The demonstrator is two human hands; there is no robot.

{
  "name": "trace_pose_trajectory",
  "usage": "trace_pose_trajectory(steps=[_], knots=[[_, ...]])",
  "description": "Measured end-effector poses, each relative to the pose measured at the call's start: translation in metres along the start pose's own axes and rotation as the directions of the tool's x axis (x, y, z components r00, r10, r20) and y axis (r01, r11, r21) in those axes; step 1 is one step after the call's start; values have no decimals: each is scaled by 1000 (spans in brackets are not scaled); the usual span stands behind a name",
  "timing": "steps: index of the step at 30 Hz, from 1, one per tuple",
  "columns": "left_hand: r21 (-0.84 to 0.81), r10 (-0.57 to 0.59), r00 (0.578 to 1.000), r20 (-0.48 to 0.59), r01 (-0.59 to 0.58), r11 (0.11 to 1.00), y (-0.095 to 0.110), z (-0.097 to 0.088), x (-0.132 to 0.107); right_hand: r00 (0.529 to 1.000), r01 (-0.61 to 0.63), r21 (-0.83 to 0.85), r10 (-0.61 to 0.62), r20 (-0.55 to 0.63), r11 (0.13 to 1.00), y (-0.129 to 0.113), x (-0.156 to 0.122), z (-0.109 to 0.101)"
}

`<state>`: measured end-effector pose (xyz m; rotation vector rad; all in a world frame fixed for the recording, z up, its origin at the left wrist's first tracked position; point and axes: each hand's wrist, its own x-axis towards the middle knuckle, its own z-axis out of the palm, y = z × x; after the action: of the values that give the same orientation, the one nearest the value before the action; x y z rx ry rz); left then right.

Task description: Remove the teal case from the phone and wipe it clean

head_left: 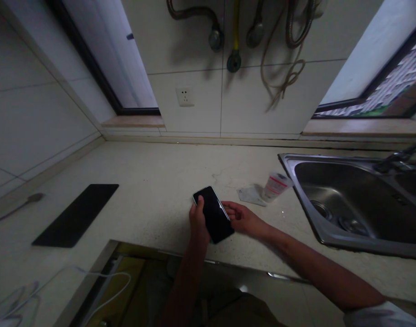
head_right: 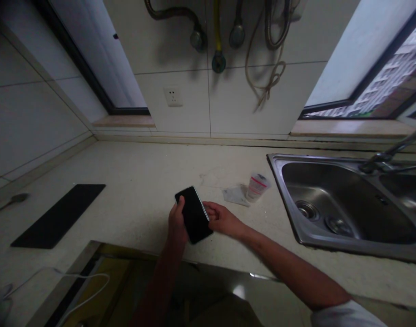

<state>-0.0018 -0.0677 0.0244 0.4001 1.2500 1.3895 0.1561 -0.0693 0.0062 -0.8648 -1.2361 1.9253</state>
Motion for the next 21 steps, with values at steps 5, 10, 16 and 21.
trace_pose_trajectory(steps=[5,10,16,21], knots=[[34,30,999,-15,-30,999,-5,-1,10,998,-53,-104,52,-20,993,3,-6,4],[-14,-63,990,124,65,998,-11,-4,22,998,-14,-340,-5,-56,940,2,-10,4],[-38,-295,930,220,310,950,-9,-5,24,999,-29,-483,11,-40,875,-3,-14,-1],[26,-491,808,325,511,859,4,-11,23,993,-8,-305,44,111,952,-5,-18,3]])
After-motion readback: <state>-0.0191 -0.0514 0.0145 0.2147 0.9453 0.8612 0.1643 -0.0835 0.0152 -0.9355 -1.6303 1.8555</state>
